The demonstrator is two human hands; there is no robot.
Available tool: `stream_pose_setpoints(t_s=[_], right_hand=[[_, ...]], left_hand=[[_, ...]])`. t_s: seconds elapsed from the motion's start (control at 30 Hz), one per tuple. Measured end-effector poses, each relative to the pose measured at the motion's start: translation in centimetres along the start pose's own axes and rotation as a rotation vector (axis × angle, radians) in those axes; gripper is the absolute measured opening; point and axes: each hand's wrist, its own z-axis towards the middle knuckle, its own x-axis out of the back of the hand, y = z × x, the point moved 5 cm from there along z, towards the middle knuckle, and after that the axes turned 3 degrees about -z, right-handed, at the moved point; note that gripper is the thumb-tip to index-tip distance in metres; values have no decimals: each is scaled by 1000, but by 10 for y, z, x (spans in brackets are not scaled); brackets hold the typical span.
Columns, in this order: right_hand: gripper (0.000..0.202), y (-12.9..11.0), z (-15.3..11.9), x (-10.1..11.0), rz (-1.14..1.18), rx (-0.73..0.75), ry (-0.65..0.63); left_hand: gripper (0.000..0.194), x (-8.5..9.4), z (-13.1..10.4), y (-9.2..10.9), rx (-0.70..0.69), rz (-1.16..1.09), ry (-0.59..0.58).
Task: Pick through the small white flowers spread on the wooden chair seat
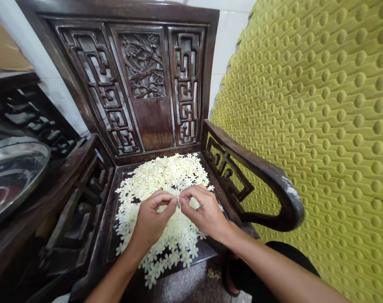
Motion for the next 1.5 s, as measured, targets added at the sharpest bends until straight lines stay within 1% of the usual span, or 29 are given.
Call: stream_pose_setpoints(t_s=[0.27, 0.5, 0.67, 0.9, 1.07, 1.17, 1.33, 1.5], right_hand=[[10, -5, 0, 1, 16, 24, 16], [10, -4, 0, 1, 20, 14, 48], [8, -3, 0, 2, 17, 20, 52], [10, -5, 1, 2, 13, 29, 62], [10, -6, 0, 2, -4, 75, 77], [9, -6, -1, 2, -14, 102, 76], [9, -3, -2, 1, -4, 39, 65], [8, 5, 0, 2, 114, -100, 67]], left_hand=[[14, 0, 0, -4, 21, -48, 12], [13, -2, 1, -5, 91, -180, 1], [9, -4, 1, -8, 167, -272, -18], [13, -1, -1, -13, 208, -307, 7], [15, -4, -1, -11, 247, -329, -24], [16, -4, -1, -12, 258, -329, -21], [17, -4, -1, -15, 244, -357, -20], [16, -4, -2, -12, 253, -326, -12]])
